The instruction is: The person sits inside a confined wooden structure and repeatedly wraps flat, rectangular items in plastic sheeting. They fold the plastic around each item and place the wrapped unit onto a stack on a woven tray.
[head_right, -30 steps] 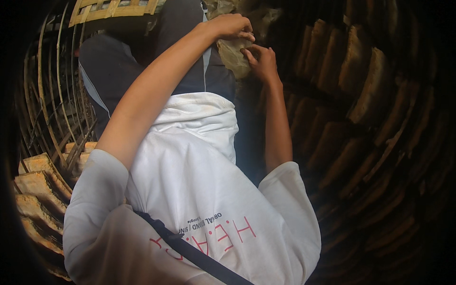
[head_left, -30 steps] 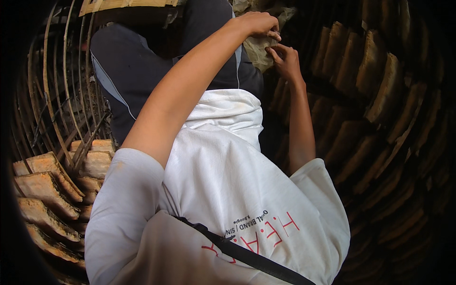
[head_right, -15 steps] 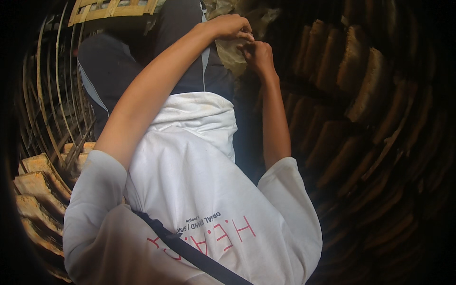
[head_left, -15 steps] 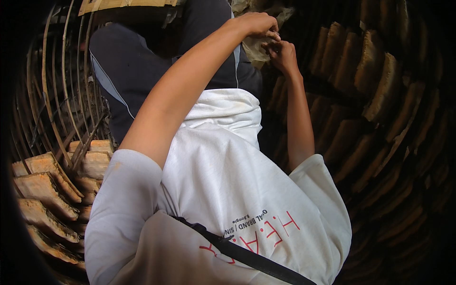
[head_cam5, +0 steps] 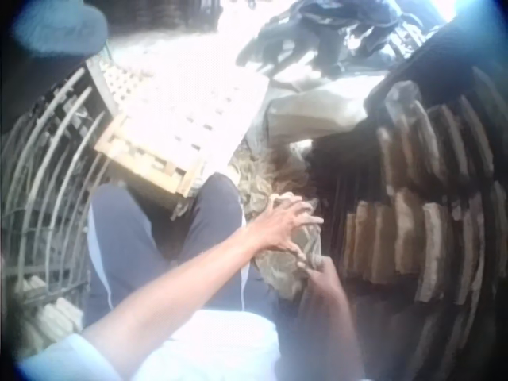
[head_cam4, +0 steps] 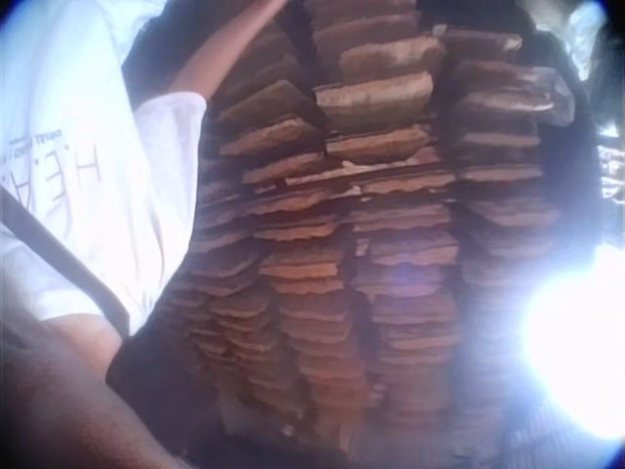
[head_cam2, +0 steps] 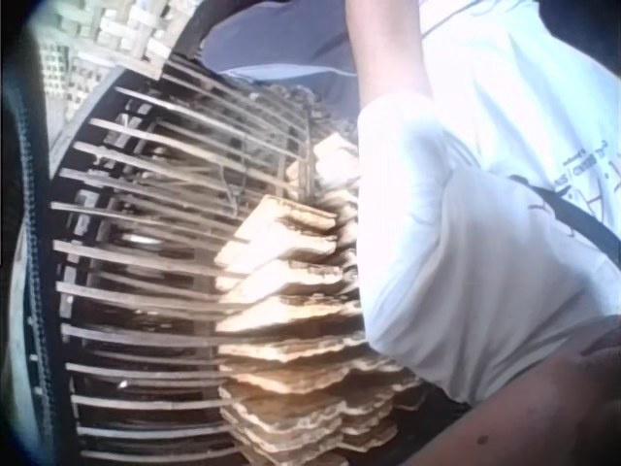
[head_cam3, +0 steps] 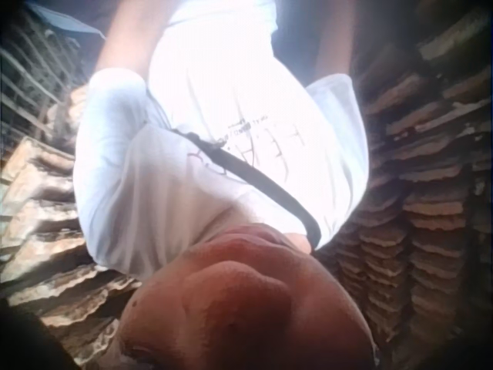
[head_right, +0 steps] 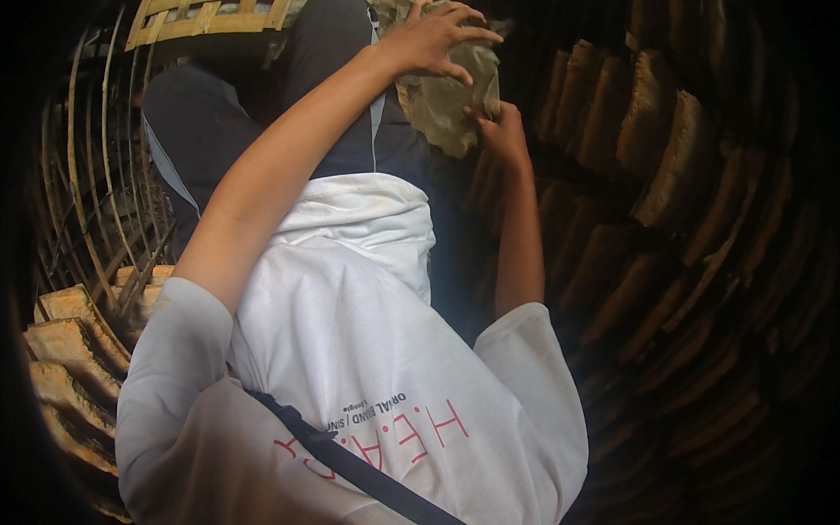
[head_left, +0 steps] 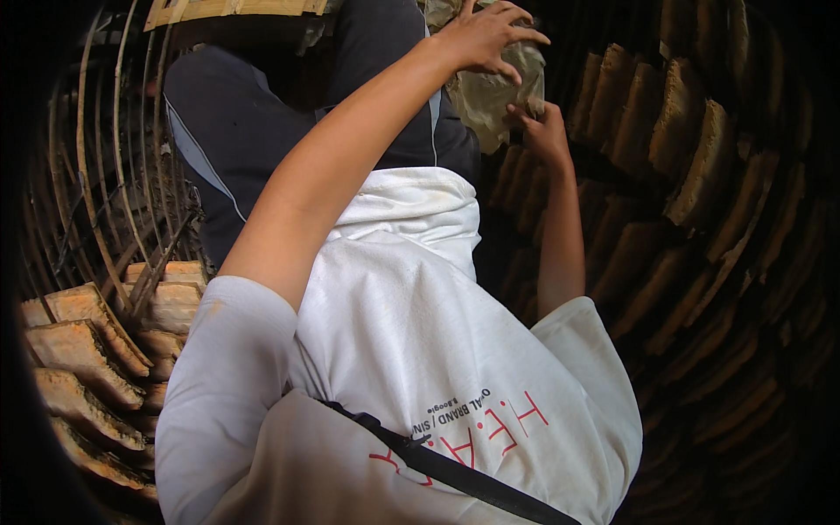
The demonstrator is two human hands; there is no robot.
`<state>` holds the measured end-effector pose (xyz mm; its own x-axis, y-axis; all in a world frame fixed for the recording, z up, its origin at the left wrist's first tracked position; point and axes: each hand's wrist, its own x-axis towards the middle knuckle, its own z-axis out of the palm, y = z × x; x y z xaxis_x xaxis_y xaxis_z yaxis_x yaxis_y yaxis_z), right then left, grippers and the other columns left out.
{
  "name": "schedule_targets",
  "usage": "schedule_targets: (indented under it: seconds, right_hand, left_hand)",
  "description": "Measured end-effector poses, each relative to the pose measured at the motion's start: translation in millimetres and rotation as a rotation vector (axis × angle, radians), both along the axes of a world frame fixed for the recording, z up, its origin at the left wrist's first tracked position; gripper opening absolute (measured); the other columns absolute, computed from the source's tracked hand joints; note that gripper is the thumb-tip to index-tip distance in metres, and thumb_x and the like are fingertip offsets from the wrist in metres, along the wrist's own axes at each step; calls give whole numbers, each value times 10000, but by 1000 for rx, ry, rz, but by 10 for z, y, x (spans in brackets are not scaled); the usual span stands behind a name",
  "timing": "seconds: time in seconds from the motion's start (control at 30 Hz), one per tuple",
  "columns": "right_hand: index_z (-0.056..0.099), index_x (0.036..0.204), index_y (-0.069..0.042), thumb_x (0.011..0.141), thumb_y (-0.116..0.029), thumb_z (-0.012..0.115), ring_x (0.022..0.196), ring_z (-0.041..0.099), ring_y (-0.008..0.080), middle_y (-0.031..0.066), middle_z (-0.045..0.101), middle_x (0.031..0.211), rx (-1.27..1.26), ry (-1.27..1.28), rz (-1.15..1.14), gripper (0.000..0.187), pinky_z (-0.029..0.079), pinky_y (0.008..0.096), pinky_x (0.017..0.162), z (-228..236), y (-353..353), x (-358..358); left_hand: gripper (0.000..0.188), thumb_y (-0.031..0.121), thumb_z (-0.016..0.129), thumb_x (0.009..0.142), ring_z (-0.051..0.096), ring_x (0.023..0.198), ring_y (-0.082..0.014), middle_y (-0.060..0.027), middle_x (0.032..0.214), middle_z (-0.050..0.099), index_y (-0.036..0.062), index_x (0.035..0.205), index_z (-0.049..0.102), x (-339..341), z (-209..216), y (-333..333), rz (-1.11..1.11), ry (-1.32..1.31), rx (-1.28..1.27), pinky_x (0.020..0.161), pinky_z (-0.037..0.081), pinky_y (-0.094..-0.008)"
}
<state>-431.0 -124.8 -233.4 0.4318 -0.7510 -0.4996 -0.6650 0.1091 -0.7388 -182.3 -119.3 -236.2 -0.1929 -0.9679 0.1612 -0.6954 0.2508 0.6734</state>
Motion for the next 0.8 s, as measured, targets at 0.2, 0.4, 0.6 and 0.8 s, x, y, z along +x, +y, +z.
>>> schedule_targets:
  seconds: [0.2, 0.4, 0.6, 0.8]
  right_hand:
    - [706, 1000, 5, 923, -221, 751, 743, 625, 78, 1, 696, 852, 96, -63, 13, 243, 502, 271, 648, 245, -109, 330]
    - [707, 1054, 25, 899, -166, 760, 780, 641, 84, 27, 717, 886, 115, -62, 5, 252, 511, 270, 681, 303, -81, 315]
    - [702, 1092, 47, 873, -161, 774, 796, 667, 111, 53, 730, 892, 128, 64, 62, 310, 525, 285, 718, 209, -55, 151]
    - [668, 1099, 33, 933, -199, 713, 776, 692, 147, 66, 727, 877, 342, -67, -155, 289, 553, 290, 709, 6, 22, 105]
  left_hand:
    - [369, 452, 780, 788, 531, 1308, -202, 14, 1169, 705, 206, 1062, 770, -21, -14, 94, -116, -76, -23, 1103, 302, -623]
    - [370, 315, 828, 748, 510, 1261, -201, 25, 1158, 650, 258, 1099, 725, -50, -44, -1, -327, -212, 291, 1109, 213, -690]
    - [365, 294, 791, 756, 498, 1276, -277, -56, 1221, 628, 193, 1102, 734, 42, -123, -49, -36, -127, 201, 1094, 285, -694]
    - [174, 211, 702, 848, 600, 1116, -276, -103, 1012, 692, 121, 991, 741, -80, 60, 102, 232, -34, -262, 979, 425, -548]
